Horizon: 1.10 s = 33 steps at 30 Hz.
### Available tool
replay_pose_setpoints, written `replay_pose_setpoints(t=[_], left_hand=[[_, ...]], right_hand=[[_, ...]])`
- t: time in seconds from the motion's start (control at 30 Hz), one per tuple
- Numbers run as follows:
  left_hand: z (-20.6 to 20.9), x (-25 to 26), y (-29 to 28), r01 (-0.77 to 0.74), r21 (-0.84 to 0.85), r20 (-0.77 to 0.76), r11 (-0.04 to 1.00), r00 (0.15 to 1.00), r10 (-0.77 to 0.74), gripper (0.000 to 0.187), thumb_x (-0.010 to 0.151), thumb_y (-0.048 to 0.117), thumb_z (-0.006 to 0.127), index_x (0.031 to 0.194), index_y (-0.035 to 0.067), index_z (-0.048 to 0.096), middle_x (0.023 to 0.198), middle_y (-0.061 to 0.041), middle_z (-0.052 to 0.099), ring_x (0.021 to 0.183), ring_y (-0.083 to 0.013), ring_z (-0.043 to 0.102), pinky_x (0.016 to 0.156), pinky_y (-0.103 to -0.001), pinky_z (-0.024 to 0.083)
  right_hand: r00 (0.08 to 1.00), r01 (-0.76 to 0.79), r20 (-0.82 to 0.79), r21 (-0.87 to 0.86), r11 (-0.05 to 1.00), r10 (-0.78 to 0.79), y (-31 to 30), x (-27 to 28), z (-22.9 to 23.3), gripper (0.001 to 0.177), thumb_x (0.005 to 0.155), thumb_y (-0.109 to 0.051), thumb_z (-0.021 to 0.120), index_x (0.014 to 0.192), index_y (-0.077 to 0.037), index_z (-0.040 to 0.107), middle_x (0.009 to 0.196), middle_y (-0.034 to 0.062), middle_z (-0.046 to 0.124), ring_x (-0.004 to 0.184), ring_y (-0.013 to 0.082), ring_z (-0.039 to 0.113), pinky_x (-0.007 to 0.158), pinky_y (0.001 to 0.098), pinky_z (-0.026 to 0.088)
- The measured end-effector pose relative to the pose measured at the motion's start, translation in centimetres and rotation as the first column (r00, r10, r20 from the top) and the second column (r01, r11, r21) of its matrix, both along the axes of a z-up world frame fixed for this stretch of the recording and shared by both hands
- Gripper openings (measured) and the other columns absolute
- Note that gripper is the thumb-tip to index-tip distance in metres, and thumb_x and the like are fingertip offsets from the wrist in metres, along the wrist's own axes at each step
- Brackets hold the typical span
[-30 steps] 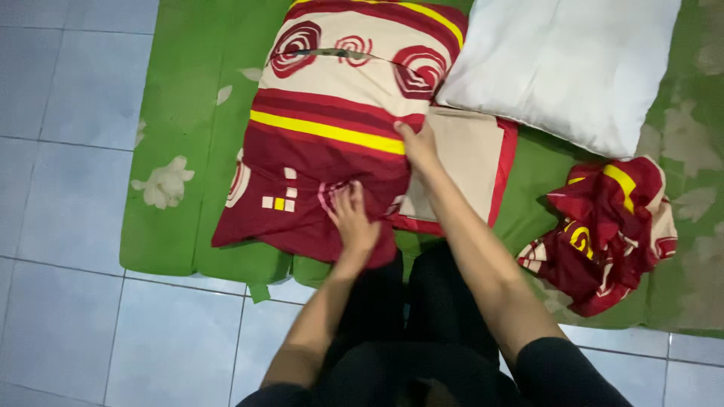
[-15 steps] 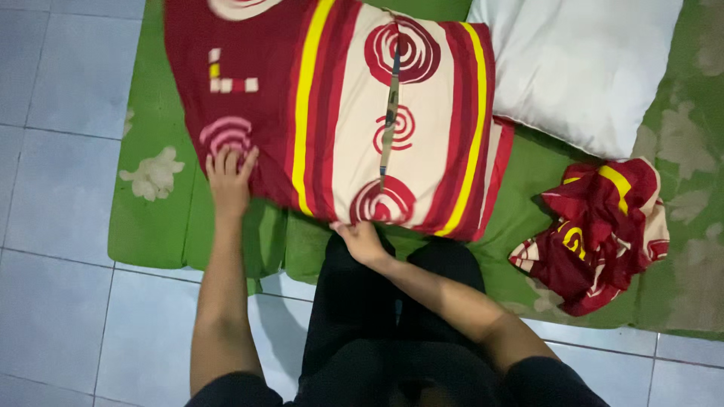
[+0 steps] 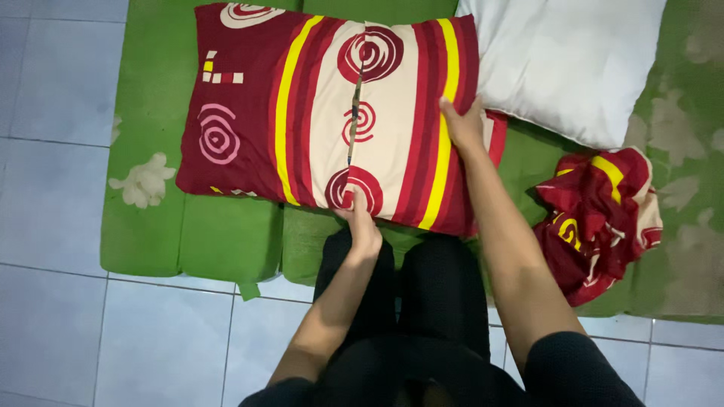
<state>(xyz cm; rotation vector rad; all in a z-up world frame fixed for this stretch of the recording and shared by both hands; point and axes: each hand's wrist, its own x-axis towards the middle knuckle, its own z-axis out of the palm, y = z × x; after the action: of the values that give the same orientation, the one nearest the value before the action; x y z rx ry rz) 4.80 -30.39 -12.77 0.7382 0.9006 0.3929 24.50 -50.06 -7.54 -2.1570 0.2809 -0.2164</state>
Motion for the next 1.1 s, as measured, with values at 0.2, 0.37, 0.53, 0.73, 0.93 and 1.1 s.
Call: replay_pose_setpoints(t=[0.2,0.37,0.53,0.73,0.93,1.1], left_hand=[[-3.1,7.4,3.4,-0.067,0.122,0.133,0.990,0.990,0.050,0.065,0.092,0.012,0.071,0.145,0.001,0.036,0.125,-0.005,0.062,0.110,-0.0160,0.062,0.098,-0.033,0.051],[-3.0,7.8,6.8,0.018,0.279,0.352,0.960,0.928,-0.120,0.027,0.098,0.005,0.062,0.122,-0.003,0.056,0.113,-0.007,0.065,0.099,-0.0155,0.060,0.087,-0.032,0.050],[-0.8,8.9,11.6,0.310,0.531,0.221,0.789,0.848,-0.481,0.034,0.090,0.003,0.073,0.120,-0.008,0.062,0.109,-0.009,0.069,0.094,-0.0202,0.065,0.086,-0.035,0.054],[0.8,10.2,12.3,0.515,0.839,-0.295,0.176,0.702,-0.648,0.080,0.073,0.014,0.085,0.137,-0.009,0.042,0.121,-0.023,0.060,0.112,-0.0333,0.060,0.097,-0.044,0.049],[3.9,6.5,7.0,0.354,0.876,-0.477,-0.326,0.734,-0.484,0.054,0.090,0.028,0.071,0.140,0.012,0.057,0.136,-0.012,0.061,0.127,-0.0269,0.056,0.112,-0.043,0.043],[7.6,6.4,1.2,0.169,0.884,-0.442,-0.436,0.604,-0.663,0.066,0.086,0.043,0.074,0.139,0.007,0.058,0.138,-0.021,0.057,0.133,-0.0385,0.046,0.111,-0.055,0.031]], right_hand=[[0.980,-0.111,0.194,0.314,0.943,0.050,1.5,-5.4,4.0,0.078,0.088,-0.025,0.078,0.150,0.008,0.044,0.152,0.0245,0.054,0.143,0.0341,0.052,0.124,0.0415,0.037],[0.905,-0.025,0.408,0.332,0.943,-0.120,2.3,-17.2,5.5,0.099,0.097,-0.016,0.079,0.163,0.012,0.010,0.170,0.0274,0.025,0.160,0.0334,0.023,0.134,0.0420,0.013],[0.939,0.001,0.279,0.580,0.815,-0.199,2.8,-25.9,2.2,0.084,0.095,-0.015,0.073,0.158,0.005,0.021,0.160,0.0212,0.037,0.146,0.0319,0.040,0.128,0.0446,0.026],[0.785,0.199,-0.585,0.548,0.812,0.203,1.7,-32.9,-5.7,0.042,0.104,-0.022,0.070,0.119,0.017,0.068,0.115,0.0230,0.074,0.094,0.0273,0.068,0.090,0.0455,0.057],[0.610,-0.303,-0.497,0.574,0.761,0.618,-8.5,-27.3,-1.3,0.030,0.100,-0.026,0.060,0.100,-0.003,0.078,0.076,0.0067,0.077,0.070,0.0157,0.072,0.069,0.0286,0.058],[0.928,-0.363,-0.151,-0.172,0.916,0.339,-7.9,-17.6,5.6,0.025,0.097,-0.035,0.073,0.106,-0.012,0.076,0.097,0.0071,0.076,0.084,0.0174,0.075,0.078,0.0327,0.058]])
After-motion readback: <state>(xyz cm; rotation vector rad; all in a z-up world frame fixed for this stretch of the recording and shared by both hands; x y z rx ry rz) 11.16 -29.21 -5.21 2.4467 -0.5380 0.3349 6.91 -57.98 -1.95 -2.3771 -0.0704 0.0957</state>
